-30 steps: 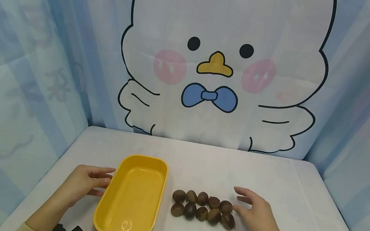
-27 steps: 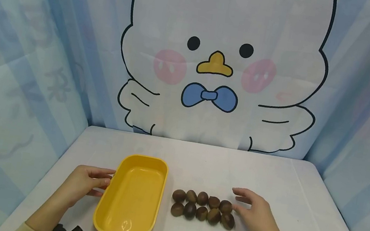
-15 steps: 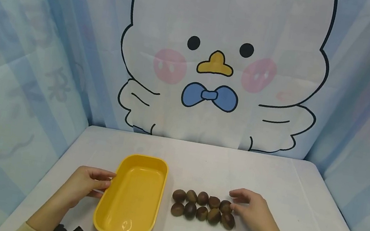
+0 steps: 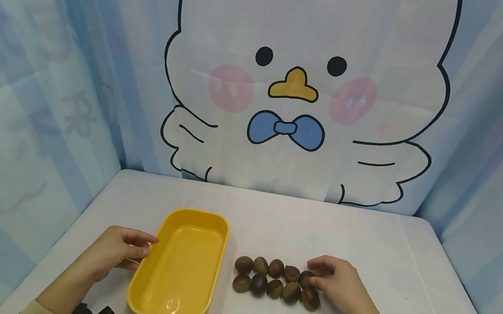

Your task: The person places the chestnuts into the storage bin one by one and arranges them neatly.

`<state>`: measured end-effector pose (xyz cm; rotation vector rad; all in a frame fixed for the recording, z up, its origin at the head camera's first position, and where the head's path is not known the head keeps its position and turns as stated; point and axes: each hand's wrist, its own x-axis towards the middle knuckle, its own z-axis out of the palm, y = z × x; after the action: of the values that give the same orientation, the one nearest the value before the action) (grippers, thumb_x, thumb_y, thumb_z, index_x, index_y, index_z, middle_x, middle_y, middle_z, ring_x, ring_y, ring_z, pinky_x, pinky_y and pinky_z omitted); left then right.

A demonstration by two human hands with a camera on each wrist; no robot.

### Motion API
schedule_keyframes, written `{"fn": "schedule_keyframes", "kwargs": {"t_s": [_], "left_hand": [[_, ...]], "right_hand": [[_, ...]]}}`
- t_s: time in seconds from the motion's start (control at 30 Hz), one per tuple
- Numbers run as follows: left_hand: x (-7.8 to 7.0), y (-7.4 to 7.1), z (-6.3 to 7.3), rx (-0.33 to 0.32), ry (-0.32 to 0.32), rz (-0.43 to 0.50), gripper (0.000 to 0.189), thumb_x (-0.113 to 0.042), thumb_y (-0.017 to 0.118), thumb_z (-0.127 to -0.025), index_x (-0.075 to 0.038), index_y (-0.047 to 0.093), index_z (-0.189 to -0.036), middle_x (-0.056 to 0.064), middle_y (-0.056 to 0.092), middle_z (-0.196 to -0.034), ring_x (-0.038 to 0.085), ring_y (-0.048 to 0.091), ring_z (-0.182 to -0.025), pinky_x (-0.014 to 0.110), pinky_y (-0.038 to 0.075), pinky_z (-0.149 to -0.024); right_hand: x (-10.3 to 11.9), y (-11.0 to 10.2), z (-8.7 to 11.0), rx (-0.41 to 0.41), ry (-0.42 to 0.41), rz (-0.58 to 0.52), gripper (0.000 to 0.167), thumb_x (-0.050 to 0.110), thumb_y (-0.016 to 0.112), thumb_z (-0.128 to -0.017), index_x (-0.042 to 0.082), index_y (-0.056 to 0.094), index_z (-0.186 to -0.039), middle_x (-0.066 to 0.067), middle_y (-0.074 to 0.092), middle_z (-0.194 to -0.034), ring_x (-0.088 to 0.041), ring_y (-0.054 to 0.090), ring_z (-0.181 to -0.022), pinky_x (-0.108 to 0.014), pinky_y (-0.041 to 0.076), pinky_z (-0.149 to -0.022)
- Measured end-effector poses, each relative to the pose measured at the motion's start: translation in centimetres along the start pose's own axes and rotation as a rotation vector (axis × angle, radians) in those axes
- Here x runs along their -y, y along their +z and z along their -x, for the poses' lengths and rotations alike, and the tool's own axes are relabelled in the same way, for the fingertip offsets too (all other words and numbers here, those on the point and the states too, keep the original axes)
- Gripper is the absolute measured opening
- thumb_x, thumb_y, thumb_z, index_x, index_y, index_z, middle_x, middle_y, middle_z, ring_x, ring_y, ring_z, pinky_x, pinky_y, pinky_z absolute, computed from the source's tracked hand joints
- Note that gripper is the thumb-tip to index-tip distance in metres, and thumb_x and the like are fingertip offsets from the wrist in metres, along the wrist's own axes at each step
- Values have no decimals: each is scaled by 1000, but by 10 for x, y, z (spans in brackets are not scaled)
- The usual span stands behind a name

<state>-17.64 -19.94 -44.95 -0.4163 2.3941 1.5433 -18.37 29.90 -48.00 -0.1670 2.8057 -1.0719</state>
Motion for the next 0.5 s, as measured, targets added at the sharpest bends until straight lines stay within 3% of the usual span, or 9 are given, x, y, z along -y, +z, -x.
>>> {"fn": "schedule_keyframes", "kwargs": {"t_s": [0.5], "left_hand": [[1,-1,-1,7,4,9,26,-4,78,-95,-8,81,-121,7,78,-103,20,66,-76,32,65,-68]], "right_hand": [[-2,-1,-4,55,-5,9,30,8,84,-88,12,79,-117,-2,79,-114,-20,71,-106,-52,57,-98]]}}
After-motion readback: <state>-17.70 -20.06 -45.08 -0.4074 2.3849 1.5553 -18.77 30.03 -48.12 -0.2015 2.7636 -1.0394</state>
